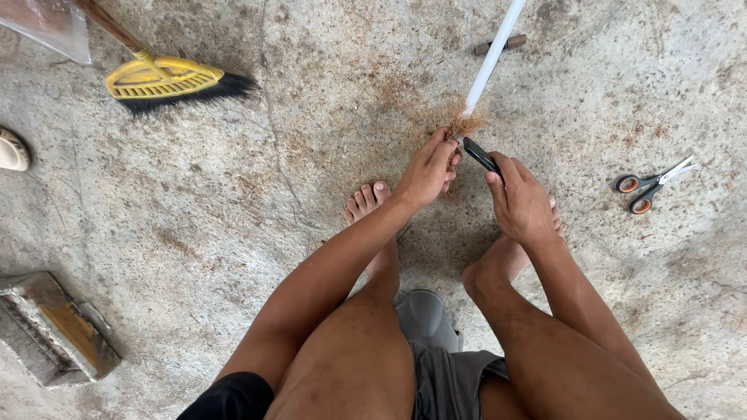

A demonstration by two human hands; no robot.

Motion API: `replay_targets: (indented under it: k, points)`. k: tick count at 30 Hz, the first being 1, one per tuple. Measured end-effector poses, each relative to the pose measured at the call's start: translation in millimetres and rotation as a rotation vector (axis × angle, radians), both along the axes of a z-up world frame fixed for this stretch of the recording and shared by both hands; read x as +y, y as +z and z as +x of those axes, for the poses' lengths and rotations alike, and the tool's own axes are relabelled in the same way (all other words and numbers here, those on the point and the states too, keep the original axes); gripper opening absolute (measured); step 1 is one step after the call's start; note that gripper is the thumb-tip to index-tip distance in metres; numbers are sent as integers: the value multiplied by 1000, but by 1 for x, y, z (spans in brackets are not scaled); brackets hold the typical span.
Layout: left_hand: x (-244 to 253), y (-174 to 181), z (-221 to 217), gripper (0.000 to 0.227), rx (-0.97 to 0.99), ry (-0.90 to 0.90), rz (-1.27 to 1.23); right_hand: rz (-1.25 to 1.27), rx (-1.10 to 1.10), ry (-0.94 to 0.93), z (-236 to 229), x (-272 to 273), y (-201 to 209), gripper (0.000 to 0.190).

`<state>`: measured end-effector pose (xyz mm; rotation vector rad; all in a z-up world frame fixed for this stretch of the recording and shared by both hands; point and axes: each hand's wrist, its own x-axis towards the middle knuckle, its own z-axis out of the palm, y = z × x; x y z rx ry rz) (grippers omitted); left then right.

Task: The person sits on the floor and wraps a bundle of brown bristles around a white plastic tube using a thin wire. They use a utility knife to cut the wire and trim the bristles, then place the finished brush head into a cardboard box.

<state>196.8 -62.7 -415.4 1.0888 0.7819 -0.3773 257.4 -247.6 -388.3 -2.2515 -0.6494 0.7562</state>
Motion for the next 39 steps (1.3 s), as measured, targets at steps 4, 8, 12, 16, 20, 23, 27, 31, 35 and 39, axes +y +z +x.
replay_targets:
  k: [4,8,12,16,20,23,27,31,35,39]
  points:
    - [-1,1,0,78,2,-161,220,-49,-29,21,0,0,-1,37]
    - [-1,-5,-2,84,5,-327,507,-82,-89,62,0,2,-6,37]
    - [-3,-12,-5,71,-12,-347,618,-140,-221,102,-2,4,-10,37]
    - [-7,-15,-7,61,-22,-295,651,-127,-315,101,-6,2,-16,36]
    - [-8,-13,-5,63,18,-275,621,-82,-153,80,-6,-4,-29,37]
    - [-6,-12,-5,73,-19,-240,562,167,468,-10,-3,-10,-37,43]
    - [-4,-16,-10,91,51,-210,454,254,566,-105,-3,-17,-35,49]
    - [-3,-21,-11,97,-69,-174,431,126,219,-15,-1,-13,-22,47]
    - [-4,-21,-8,96,-13,-260,454,57,13,50,0,-7,-13,45]
    - [-2,-12,-7,89,39,-276,433,-87,-111,92,-2,-1,-12,41]
